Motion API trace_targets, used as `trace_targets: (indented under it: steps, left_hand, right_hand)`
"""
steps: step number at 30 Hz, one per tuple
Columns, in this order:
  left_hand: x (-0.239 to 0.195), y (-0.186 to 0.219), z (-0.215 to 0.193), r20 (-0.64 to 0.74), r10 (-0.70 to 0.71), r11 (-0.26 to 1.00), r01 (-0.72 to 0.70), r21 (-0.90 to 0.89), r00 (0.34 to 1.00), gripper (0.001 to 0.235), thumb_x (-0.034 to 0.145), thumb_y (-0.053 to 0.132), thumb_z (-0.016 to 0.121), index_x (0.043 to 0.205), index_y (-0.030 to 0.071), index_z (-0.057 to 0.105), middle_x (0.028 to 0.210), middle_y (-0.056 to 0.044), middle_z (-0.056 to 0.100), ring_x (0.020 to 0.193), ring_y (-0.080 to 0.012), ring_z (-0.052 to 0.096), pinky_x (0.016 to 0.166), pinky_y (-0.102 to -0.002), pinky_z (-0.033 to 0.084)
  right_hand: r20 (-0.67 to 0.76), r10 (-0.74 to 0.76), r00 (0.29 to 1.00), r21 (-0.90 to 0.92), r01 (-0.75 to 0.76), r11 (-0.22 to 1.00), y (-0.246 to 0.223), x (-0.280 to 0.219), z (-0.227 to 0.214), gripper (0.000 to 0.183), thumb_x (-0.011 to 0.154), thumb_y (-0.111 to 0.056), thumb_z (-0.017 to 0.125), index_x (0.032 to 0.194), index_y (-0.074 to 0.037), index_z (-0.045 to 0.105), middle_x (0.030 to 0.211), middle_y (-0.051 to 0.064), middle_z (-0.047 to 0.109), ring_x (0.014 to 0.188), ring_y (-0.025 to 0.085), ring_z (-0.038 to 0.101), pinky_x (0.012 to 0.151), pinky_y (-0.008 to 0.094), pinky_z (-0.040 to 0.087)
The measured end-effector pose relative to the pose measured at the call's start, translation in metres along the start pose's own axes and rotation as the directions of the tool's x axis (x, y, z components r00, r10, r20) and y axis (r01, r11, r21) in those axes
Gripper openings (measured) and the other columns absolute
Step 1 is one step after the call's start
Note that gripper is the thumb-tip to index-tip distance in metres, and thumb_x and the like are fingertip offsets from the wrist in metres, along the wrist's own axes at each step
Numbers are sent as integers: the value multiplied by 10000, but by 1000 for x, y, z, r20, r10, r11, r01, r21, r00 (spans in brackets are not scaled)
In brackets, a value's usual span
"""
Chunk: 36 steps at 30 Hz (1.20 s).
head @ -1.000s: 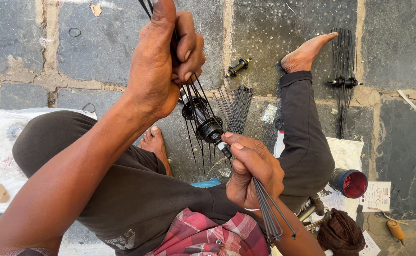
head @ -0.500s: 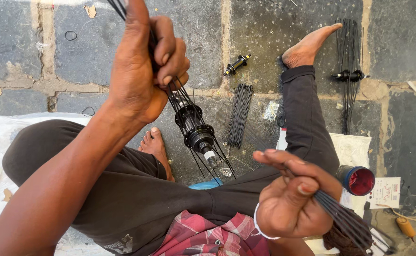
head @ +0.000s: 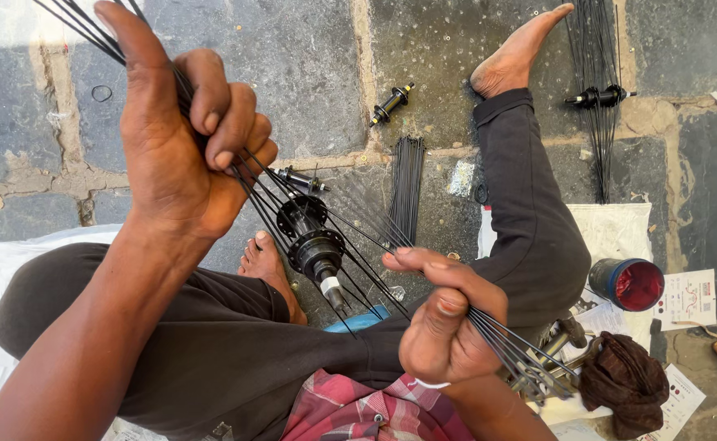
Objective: The person sits on the ground and installs bicycle spokes into a wheel hub. They insert the spoke ends into the hub flanges and then thread the spoke heads onto the hub axle, repeating this process for multiple spokes.
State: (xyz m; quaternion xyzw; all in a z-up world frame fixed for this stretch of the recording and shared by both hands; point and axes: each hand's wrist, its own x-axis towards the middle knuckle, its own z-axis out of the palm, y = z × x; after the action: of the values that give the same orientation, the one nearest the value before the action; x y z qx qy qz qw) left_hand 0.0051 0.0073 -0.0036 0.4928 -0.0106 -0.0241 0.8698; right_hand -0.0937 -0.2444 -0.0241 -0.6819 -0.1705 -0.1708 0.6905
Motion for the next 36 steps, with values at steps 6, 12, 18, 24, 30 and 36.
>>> trace_targets:
  steps: [6,12,18,24,30,36]
  left_hand:
    - [11,0,-17,-180,-48,976,7,-218,982,677,1082,676,447,672,145,358,536,21,306,481,-89,199,456,-280,168]
    - [12,-14,-32,-235,-48,892,-64,-447,971,597,1051,675,459,777,146,428,612,13,357,474,-92,218,420,-259,177]
    - [15,-17,-36,-296,-102,873,-57,-484,950,462,1101,475,468,772,154,424,599,10,365,496,-104,220,468,-286,181]
    - [15,-19,-41,-224,-49,837,-82,-541,973,398,1104,236,489,723,164,399,609,-14,396,508,-118,262,438,-275,207]
    - [17,-26,-49,-266,-20,840,-128,-527,964,408,1082,281,474,707,124,434,606,-21,409,514,-125,290,445,-286,224]
    - [22,-29,-58,-280,7,812,-169,-558,960,395,1074,266,486,710,115,448,616,-20,424,516,-127,296,454,-292,228]
  right_hand:
    - [534,116,837,-570,256,781,-21,81,-17,344,856,123,581,1185,22,602,1017,162,703,920,305,718,787,390,571]
    - [228,-121,966,-374,201,905,-53,119,-45,41,1218,-19,589,1204,19,593,1079,158,716,981,223,723,829,330,594]
    - [80,-91,993,-113,100,989,-31,101,-38,167,1266,-51,596,1280,46,460,1044,259,738,891,271,774,737,320,661]
    - [24,4,1000,18,-4,1000,-13,89,-23,184,1249,-57,614,1250,41,459,1002,257,739,861,271,768,714,326,650]
    - [162,-52,985,-122,73,990,-27,94,-7,187,1267,-96,609,1260,37,479,1047,214,739,908,234,766,792,295,663]
    - [570,70,819,-666,409,624,-72,130,-24,84,1155,-28,590,1151,46,629,989,155,721,868,241,739,776,320,574]
